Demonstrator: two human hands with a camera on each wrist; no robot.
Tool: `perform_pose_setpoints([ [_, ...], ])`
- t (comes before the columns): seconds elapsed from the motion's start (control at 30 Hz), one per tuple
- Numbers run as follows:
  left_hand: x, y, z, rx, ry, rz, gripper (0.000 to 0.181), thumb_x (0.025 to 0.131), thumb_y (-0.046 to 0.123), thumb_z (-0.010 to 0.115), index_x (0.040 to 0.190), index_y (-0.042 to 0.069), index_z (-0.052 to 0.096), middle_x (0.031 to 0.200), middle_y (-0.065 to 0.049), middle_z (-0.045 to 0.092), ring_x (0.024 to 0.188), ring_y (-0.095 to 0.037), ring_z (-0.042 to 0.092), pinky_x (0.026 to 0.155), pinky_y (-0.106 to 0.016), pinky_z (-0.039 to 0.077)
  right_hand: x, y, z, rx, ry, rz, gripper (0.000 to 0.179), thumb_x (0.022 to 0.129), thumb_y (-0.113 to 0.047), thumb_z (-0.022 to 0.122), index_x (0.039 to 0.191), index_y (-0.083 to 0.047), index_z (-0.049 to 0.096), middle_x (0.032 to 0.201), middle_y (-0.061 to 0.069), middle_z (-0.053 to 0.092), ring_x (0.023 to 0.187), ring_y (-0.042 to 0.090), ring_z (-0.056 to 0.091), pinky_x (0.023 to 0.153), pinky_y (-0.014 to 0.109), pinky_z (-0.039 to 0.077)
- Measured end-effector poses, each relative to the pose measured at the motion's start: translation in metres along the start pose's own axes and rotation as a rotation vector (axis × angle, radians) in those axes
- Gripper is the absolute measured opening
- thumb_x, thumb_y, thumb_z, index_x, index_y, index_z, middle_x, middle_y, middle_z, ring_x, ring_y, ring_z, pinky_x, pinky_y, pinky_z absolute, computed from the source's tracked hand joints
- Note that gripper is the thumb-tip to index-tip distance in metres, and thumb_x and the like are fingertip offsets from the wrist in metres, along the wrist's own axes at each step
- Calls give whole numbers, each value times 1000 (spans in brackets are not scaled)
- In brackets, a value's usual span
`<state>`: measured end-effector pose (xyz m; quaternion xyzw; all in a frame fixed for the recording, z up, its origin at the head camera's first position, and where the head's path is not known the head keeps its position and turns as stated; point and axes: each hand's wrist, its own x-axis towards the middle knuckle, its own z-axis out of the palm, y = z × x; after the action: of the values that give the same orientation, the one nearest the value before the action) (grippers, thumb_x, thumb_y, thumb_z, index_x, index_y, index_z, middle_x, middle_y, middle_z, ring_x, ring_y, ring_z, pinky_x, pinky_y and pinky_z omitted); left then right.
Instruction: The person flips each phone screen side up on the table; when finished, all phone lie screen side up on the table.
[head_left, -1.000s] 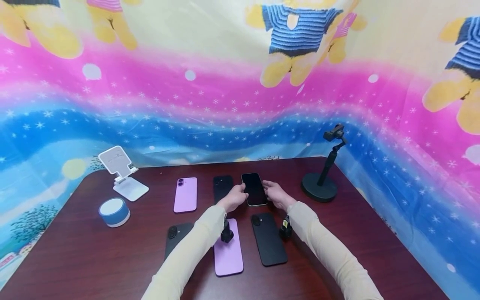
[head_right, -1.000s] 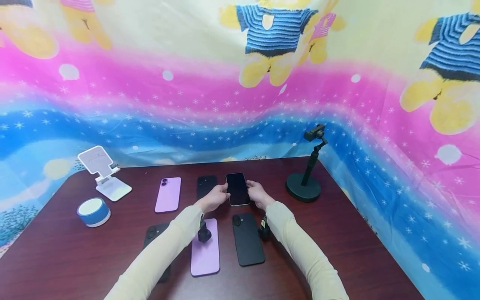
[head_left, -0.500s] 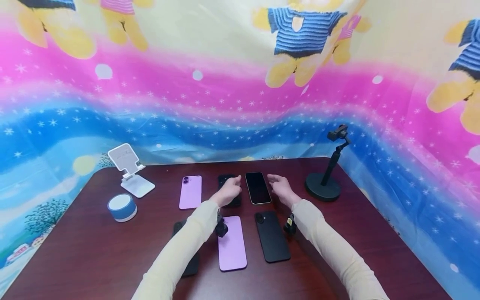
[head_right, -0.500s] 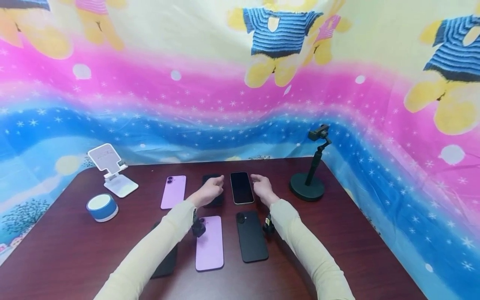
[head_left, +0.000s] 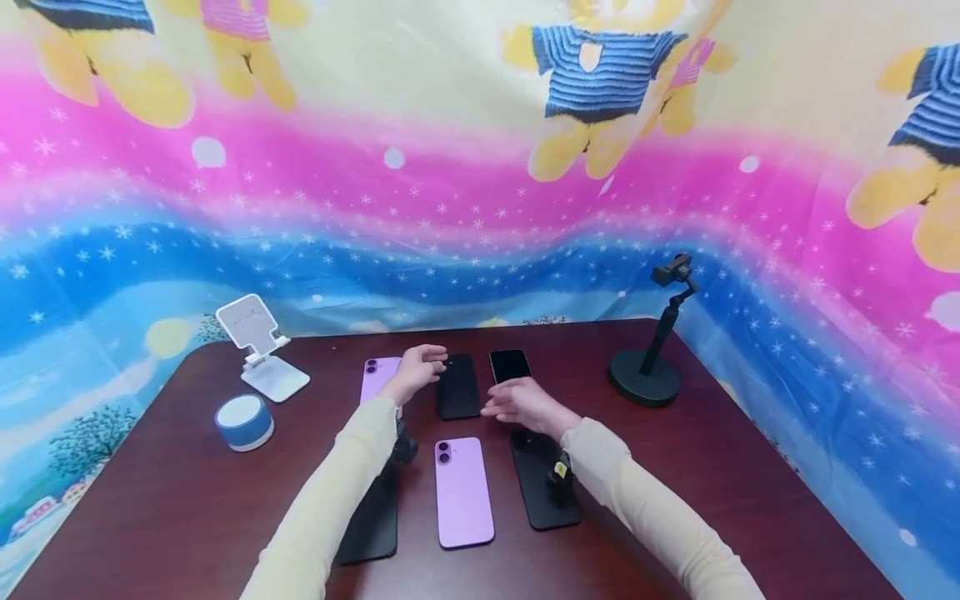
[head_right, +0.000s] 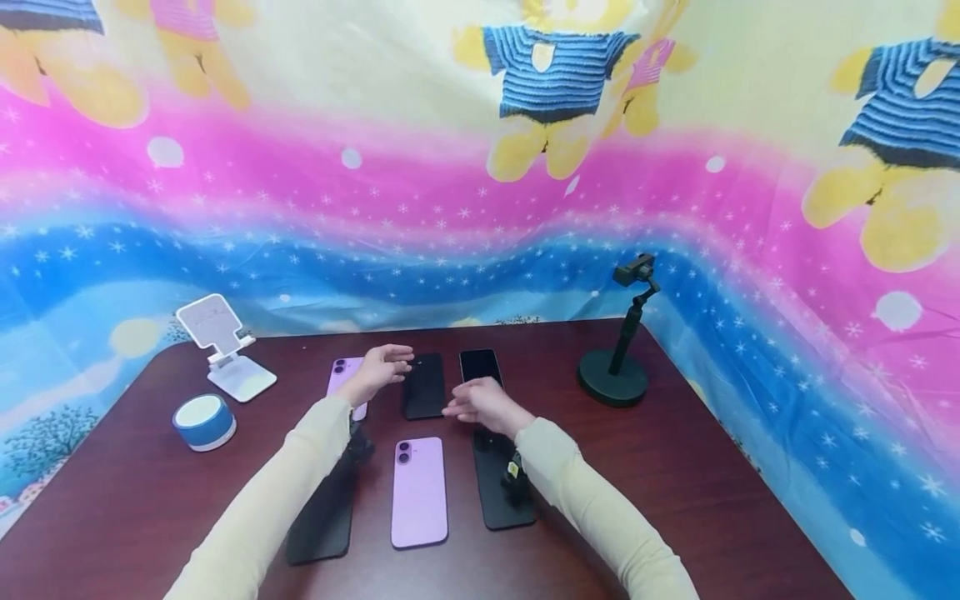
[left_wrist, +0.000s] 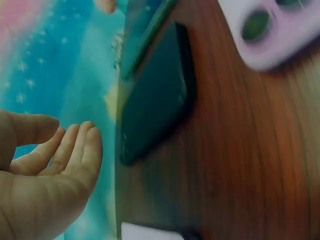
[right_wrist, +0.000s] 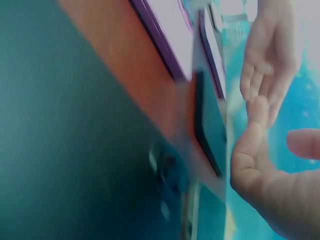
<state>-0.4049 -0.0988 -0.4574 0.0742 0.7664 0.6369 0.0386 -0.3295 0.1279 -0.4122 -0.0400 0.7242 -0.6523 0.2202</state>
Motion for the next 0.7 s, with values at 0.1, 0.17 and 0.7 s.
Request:
perform_pose_setpoints([
  [0.1, -17, 13, -3, 100, 64, -7, 32, 92, -4, 49, 123, -4, 57, 114, -22, 65, 100, -27, 65, 86, -38, 55, 1, 10, 13, -6, 1, 43, 40, 98, -4, 44, 131, 17, 41, 118, 31, 59, 94, 21, 69, 72, 23, 54],
  [0.17, -2, -11, -16, 164, 68, 50, 27, 91, 1, 53, 117, 0, 62, 107, -16, 68, 95, -21, 66, 81, -31, 55, 3, 15, 20, -14, 15, 64, 38, 97, -3, 44, 129, 17, 43, 113, 28, 61, 99, 26, 69, 71, 23, 54],
  [0.7, 94, -110, -36, 382, -86, 122, 49, 91, 6, 43, 140, 2, 43, 135, -20, 52, 127, -27, 48, 100, -32, 44, 17, 32, 26, -3, -2, 50, 56, 93, -3, 47, 138, 19, 21, 120, 28, 57, 104, 32, 67, 81, 34, 55],
])
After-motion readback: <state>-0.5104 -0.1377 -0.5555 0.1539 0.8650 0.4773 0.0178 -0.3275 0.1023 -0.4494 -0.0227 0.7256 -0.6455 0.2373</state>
